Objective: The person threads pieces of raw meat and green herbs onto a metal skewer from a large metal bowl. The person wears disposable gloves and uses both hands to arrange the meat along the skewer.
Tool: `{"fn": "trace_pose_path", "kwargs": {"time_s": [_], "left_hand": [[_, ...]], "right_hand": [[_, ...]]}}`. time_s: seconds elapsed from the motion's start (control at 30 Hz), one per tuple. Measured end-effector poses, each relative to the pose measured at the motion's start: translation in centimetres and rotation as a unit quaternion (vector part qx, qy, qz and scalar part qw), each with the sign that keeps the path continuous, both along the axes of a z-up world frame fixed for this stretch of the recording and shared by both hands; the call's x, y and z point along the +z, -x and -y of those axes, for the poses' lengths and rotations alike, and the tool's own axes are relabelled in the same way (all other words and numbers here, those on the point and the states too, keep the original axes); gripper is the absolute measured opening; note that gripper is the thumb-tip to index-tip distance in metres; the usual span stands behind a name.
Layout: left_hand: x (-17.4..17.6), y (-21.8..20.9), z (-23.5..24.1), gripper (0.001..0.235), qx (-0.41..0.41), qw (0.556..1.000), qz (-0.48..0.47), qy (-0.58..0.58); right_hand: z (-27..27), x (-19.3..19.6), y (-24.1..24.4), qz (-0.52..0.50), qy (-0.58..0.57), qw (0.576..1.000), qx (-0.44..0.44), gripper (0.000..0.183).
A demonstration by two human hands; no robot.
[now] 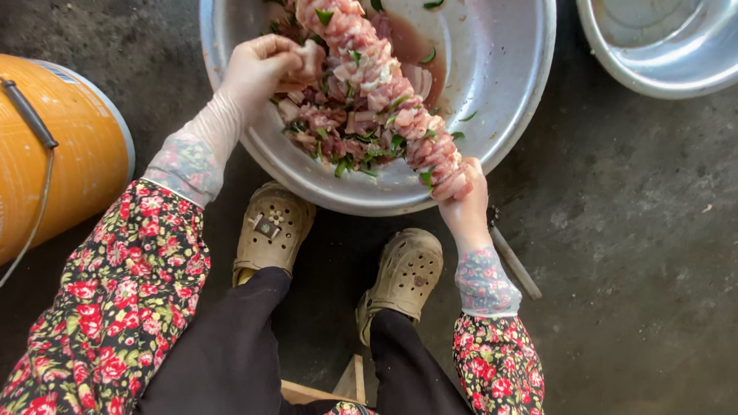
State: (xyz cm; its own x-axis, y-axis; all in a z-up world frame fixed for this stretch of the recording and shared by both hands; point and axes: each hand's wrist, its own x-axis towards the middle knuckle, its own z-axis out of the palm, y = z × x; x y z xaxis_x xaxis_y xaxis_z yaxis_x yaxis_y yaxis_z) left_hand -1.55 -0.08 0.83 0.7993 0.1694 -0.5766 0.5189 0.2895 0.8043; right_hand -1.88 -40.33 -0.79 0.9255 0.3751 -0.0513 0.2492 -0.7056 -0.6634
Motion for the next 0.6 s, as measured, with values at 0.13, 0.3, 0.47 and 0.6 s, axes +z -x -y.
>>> {"fn": "trace_pose_path", "kwargs": {"time_s": [0.13, 0.3, 0.47, 0.6], "left_hand": [[0.9, -0.9, -2.1, 0.017, 0.038, 0.997, 0.018, 0.06], [1.3, -1.8, -4.1, 0.018, -0.073, 0.971, 0.135, -0.183], [2.3, -2.2, -5.0, 0.022, -0.044, 0.977, 0.205, -0.024], [2.9, -1.9, -4.8, 0.026, 0.037, 0.978, 0.1, 0.182]], "right_hand": [[0.2, -0.7, 0.4, -0.038, -0.013, 0.999, -0.035, 0.023], [0.5, -0.9, 0.0, -0.017, 0.002, 1.0, 0.004, 0.021], [0.3, -0.3, -0.1, -0.013, 0.006, 0.999, 0.038, 0.02], [-0.3, 0.4, -0.2, -0.052, -0.001, 0.999, 0.013, 0.017]]}}
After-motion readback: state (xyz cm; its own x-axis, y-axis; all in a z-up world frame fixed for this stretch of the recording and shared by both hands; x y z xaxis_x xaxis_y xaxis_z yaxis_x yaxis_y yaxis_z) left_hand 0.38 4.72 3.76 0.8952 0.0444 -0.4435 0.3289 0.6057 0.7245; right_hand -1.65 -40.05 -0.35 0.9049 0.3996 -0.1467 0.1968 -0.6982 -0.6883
